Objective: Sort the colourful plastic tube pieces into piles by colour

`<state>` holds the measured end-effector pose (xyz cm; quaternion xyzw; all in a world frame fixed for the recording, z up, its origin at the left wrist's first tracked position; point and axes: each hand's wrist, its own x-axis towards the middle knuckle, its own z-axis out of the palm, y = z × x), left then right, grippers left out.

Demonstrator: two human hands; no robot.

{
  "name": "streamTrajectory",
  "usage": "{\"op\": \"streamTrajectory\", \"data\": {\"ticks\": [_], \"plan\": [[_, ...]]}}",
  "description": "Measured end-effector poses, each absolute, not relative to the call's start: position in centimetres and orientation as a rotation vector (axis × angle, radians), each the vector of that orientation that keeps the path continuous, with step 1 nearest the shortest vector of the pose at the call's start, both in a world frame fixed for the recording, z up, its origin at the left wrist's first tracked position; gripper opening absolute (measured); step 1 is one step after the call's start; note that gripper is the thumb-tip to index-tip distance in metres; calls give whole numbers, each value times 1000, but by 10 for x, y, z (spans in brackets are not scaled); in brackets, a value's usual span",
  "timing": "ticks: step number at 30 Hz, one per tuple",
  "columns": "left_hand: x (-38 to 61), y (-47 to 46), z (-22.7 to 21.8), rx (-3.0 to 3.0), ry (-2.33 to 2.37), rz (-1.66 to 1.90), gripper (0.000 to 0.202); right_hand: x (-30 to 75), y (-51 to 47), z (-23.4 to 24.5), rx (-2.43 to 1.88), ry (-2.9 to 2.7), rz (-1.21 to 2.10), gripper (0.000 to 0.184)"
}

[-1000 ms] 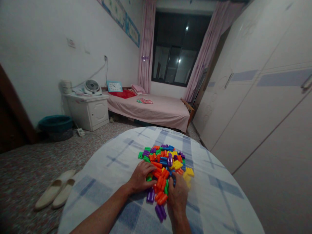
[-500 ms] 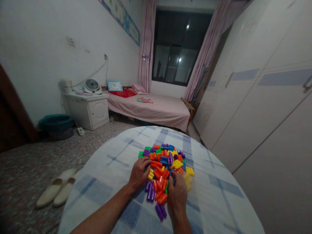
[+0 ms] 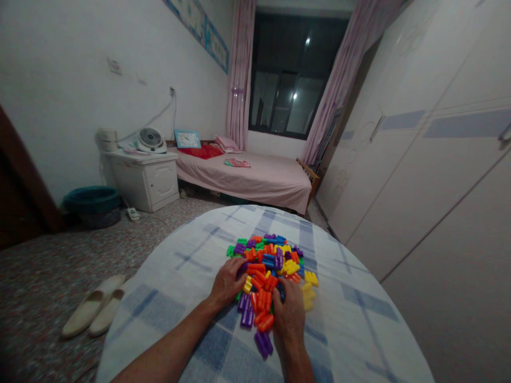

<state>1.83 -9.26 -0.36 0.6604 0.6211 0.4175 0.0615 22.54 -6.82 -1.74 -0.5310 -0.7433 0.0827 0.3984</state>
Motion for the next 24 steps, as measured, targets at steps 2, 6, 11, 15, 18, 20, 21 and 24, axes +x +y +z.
{"op": "streamTrajectory", "data": {"ticks": [2,6,11,15,18,20,21,24], "plan": [[18,-92,-4,2002,1870,1279,37,225,-69,-16,-1346,-1887,212,35],[19,-93,-2,2011,1862,1315,33,223,-69,-17,-1335,-1896,181,38],[20,-95,2,2027,1836,1338,25,224,-66,-20,-1278,-1907,159,36],[20,-95,2,2049,1814,1344,25,224,-68,-20,-1279,-1899,199,32],[21,-95,2,2054,1825,1354,26,223,-69,-19,-1295,-1871,229,32],[22,-95,2,2058,1840,1367,25,222,-70,-19,-1301,-1851,243,31],[22,-95,2,2058,1853,1381,25,222,-70,-19,-1307,-1838,247,31],[24,-95,3,2066,1901,1427,26,221,-69,-19,-1327,-1806,263,31]]}}
